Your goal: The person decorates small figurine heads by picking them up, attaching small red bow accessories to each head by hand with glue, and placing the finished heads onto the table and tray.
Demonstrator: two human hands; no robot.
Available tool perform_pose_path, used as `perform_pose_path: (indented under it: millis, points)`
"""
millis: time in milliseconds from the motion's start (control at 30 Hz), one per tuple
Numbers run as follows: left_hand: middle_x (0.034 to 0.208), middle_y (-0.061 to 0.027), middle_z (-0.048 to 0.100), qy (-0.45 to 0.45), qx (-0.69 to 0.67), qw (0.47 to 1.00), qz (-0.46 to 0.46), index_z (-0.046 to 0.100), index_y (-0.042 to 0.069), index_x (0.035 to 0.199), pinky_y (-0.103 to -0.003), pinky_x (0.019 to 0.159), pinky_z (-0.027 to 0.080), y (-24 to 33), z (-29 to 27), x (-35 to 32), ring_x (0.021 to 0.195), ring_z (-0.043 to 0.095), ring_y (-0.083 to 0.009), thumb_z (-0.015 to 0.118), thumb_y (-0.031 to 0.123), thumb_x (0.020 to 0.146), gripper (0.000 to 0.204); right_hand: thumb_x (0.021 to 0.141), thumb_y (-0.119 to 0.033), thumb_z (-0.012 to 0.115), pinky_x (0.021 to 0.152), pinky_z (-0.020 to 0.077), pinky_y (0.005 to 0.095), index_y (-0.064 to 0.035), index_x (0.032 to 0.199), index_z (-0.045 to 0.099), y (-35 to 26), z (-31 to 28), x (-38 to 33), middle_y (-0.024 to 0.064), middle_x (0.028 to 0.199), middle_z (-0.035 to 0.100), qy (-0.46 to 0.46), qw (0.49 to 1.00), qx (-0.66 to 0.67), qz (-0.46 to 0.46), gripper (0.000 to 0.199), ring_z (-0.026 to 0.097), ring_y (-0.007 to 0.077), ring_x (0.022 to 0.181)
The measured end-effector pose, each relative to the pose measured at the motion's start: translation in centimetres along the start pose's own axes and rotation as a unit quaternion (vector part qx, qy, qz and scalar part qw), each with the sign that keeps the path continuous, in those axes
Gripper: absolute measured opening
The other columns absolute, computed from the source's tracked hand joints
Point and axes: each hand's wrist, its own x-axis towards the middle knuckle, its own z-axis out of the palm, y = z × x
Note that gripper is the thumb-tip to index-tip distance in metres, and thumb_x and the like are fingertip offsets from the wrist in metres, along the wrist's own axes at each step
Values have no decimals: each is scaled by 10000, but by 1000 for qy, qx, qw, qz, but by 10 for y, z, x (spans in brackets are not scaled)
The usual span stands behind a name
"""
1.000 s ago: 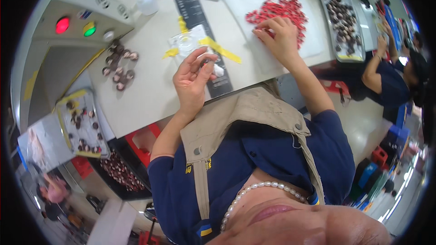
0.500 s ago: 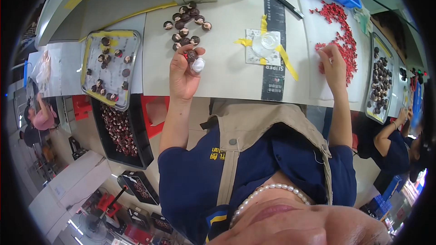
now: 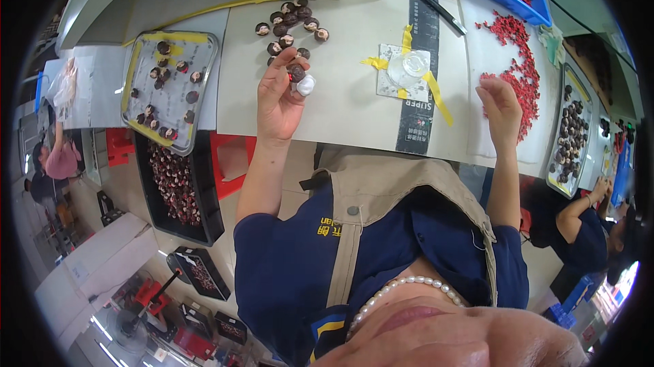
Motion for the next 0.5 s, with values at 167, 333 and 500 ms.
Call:
perform_pose_path:
  millis: [167,333,500]
  points:
    - [979,-189,634,43,23,996,78,504,9,1152,-173,621,480,14,4,-1,863,621,-166,611,139,874,325,865,-3,609,727,442,180,-23,998,611,8,-2,-6,-11,891,602,-3,998,62,25,135,554,51,821]
    - [991,-143,661,295,416,832,216,600,55,1044,-254,629,492,80,-50,18,867,644,-204,666,171,833,250,902,-58,583,666,429,174,-19,979,598,9,-14,-14,-3,874,602,-3,987,127,94,88,546,53,755]
    - [969,-71,670,312,828,418,206,671,88,929,-354,673,481,129,-102,20,846,635,-235,704,250,775,226,903,-95,596,620,448,184,-18,1035,581,19,-17,-17,12,846,606,-40,988,141,55,154,566,63,740]
